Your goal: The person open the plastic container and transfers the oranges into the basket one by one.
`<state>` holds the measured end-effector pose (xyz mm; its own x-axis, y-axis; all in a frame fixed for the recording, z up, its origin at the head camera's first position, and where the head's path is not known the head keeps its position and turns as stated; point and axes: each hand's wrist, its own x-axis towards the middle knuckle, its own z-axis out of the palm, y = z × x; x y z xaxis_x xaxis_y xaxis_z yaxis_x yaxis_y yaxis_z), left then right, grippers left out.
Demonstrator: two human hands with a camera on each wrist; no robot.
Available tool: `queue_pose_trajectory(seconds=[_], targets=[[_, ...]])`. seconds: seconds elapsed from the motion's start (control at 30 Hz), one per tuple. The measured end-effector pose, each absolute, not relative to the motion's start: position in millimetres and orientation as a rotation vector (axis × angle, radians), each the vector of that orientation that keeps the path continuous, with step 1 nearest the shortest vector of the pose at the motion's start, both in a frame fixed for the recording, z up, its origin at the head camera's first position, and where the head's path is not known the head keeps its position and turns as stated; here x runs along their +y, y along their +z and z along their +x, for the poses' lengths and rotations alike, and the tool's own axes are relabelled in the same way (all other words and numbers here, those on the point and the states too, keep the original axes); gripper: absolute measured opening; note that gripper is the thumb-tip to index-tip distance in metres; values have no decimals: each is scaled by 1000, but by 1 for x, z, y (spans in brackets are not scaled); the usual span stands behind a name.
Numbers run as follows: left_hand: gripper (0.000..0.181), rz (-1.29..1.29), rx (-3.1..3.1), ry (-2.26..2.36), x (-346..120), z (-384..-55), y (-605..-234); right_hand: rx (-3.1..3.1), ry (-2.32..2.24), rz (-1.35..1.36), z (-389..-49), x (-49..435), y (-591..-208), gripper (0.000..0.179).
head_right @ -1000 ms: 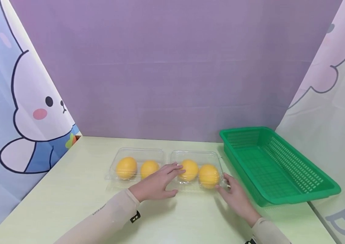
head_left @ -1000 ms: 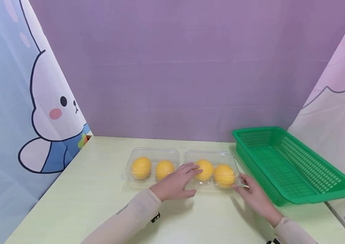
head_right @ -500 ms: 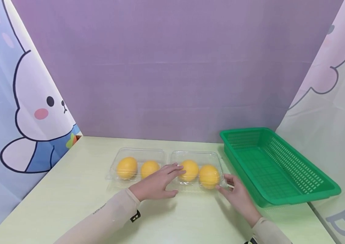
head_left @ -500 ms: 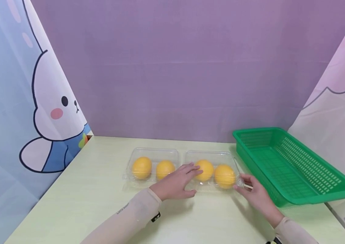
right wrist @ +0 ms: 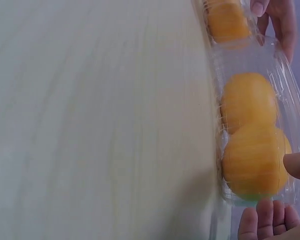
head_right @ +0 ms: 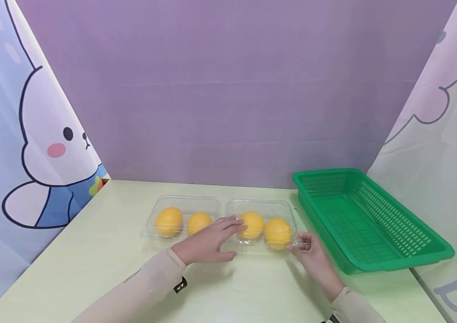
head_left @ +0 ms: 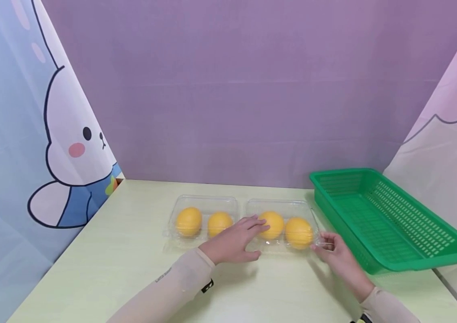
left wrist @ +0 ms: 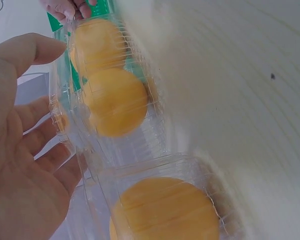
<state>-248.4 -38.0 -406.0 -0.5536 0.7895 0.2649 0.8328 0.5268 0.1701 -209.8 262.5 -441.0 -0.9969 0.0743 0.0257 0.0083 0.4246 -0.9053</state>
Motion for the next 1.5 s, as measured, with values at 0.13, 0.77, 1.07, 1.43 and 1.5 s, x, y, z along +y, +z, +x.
queue_pose_trajectory(seconds=[0.13,0.77,1.07,1.43,1.5], targets=[[64,-1397,-2611,-414,-38,-248,-405,-2560,1754,-78,-210,262,-441,49],[63,-1379,-2633,-422,-38,-248,-405,-2370,1991,37,-211,259,-452,38],[63,-1373,-2649,-432,-37,-247,-406,-2424,1999,-52,-208,252,-443,35],[63,-1370,-2631,-460,-38,-247,-407,-2450,1883,45,-207,255,-449,18],[63,-1369,-2625,-453,-38,-247,-407,-2466,1884,38,-209,255,-448,18]])
